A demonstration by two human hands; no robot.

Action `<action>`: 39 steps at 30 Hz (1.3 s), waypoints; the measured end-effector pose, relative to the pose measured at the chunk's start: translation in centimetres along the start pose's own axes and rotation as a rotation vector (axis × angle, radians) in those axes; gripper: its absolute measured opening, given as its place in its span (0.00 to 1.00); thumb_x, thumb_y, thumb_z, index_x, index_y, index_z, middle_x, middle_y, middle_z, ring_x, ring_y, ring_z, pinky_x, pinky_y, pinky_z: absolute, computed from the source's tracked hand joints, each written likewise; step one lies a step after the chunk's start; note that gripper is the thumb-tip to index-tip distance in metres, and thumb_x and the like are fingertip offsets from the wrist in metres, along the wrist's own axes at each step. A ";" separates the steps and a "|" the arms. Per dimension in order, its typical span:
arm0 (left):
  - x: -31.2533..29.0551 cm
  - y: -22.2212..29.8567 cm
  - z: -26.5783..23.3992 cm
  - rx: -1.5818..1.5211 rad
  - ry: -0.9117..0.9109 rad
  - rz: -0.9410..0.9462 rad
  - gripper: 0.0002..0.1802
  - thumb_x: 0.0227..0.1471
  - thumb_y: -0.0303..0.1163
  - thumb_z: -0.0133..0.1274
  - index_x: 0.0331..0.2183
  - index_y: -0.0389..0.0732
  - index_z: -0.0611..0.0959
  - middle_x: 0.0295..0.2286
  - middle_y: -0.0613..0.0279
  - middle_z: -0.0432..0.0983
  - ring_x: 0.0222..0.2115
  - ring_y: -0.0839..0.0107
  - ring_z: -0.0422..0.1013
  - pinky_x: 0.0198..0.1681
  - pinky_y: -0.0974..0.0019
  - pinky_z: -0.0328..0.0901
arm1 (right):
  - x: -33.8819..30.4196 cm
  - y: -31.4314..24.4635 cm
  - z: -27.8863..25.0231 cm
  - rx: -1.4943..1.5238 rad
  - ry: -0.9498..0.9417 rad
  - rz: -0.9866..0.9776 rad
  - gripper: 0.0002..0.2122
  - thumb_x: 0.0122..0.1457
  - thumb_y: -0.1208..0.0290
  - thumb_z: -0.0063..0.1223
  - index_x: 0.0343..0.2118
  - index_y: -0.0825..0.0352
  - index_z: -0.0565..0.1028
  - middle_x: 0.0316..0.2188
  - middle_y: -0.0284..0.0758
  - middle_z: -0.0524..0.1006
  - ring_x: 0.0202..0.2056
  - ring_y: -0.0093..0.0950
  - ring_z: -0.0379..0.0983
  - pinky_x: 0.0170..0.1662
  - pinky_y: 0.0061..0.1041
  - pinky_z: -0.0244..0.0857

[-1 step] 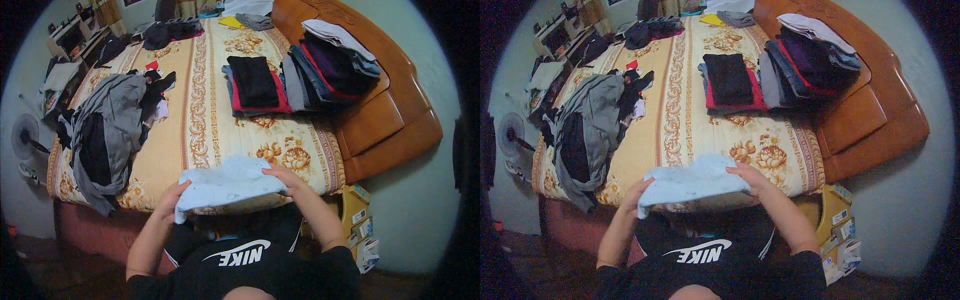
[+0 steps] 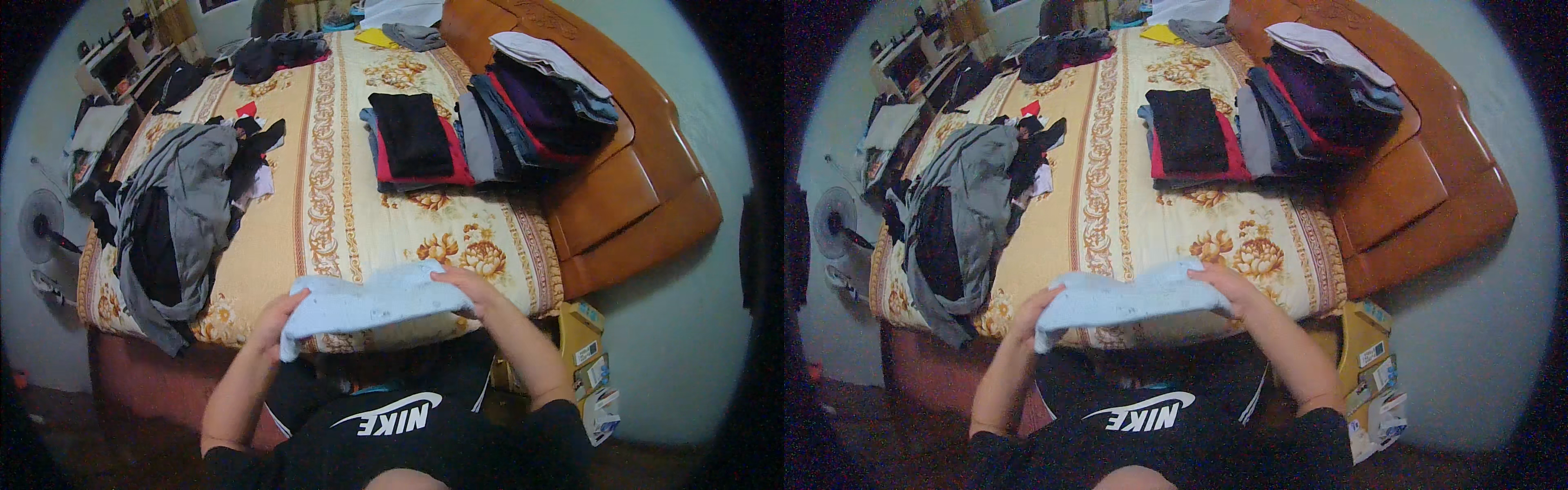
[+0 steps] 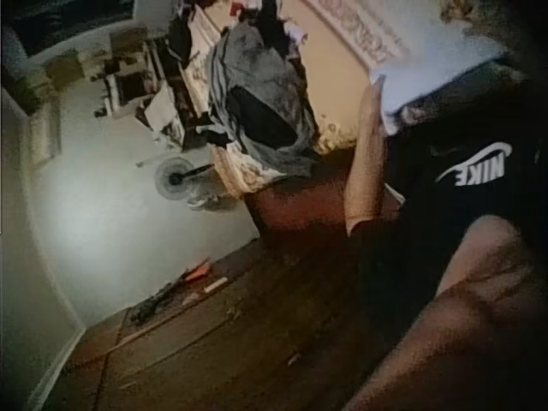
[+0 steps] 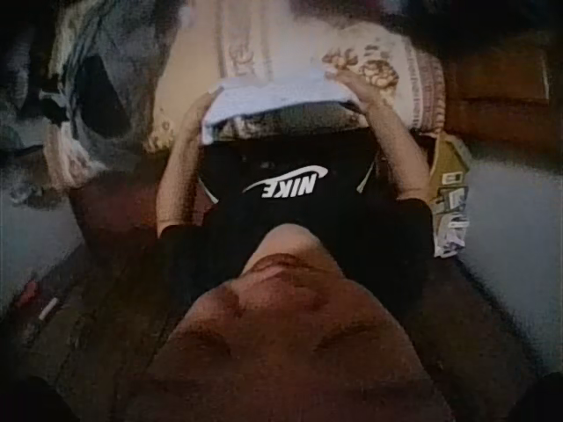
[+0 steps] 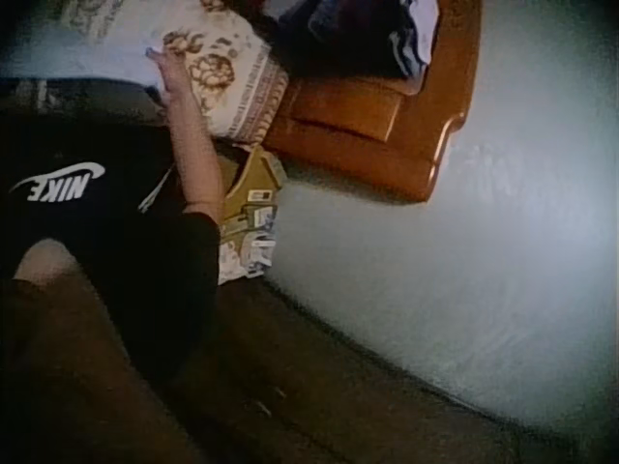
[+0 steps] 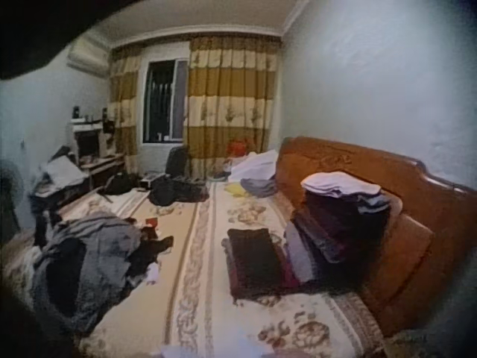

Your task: The person folds several pairs of pants on a bed. They pick up each pair, lay it flat, fold the legs together, and then fold the garment into a compact rectangle before placing it on a growing stack.

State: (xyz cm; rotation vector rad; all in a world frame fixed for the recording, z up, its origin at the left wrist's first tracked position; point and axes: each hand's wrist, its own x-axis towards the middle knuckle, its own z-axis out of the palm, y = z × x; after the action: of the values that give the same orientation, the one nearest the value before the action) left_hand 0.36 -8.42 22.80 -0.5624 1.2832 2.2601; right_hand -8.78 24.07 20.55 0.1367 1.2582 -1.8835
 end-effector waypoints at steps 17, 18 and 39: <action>27.5 27.2 13.2 0.311 -0.040 0.419 0.11 0.50 0.40 0.48 0.27 0.42 0.74 0.17 0.69 0.70 0.12 0.81 0.63 0.12 0.77 0.58 | 14.2 -32.8 -11.2 -0.453 0.379 -0.462 0.08 0.54 0.68 0.49 0.34 0.64 0.71 0.29 0.30 0.74 0.29 0.21 0.70 0.28 0.25 0.63; 29.7 26.6 12.9 0.372 0.040 0.409 0.12 0.49 0.41 0.48 0.28 0.42 0.74 0.17 0.69 0.70 0.14 0.81 0.64 0.13 0.76 0.58 | 16.2 -32.6 -13.1 -0.462 0.430 -0.473 0.08 0.53 0.68 0.49 0.35 0.64 0.71 0.31 0.31 0.74 0.33 0.22 0.71 0.31 0.28 0.63; 42.2 9.9 5.6 0.614 0.305 0.369 0.26 0.45 0.39 0.54 0.44 0.34 0.69 0.30 0.56 0.72 0.29 0.69 0.67 0.26 0.65 0.62 | 24.3 -18.2 -22.2 -1.200 1.329 -0.705 0.13 0.48 0.78 0.45 0.39 0.67 0.72 0.32 0.45 0.74 0.35 0.43 0.70 0.39 0.34 0.64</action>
State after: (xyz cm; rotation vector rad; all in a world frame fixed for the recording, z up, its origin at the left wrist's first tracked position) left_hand -39.94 0.57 8.47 -0.4743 2.2730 1.9197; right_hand -44.40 30.24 10.31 0.3369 3.4708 -1.0060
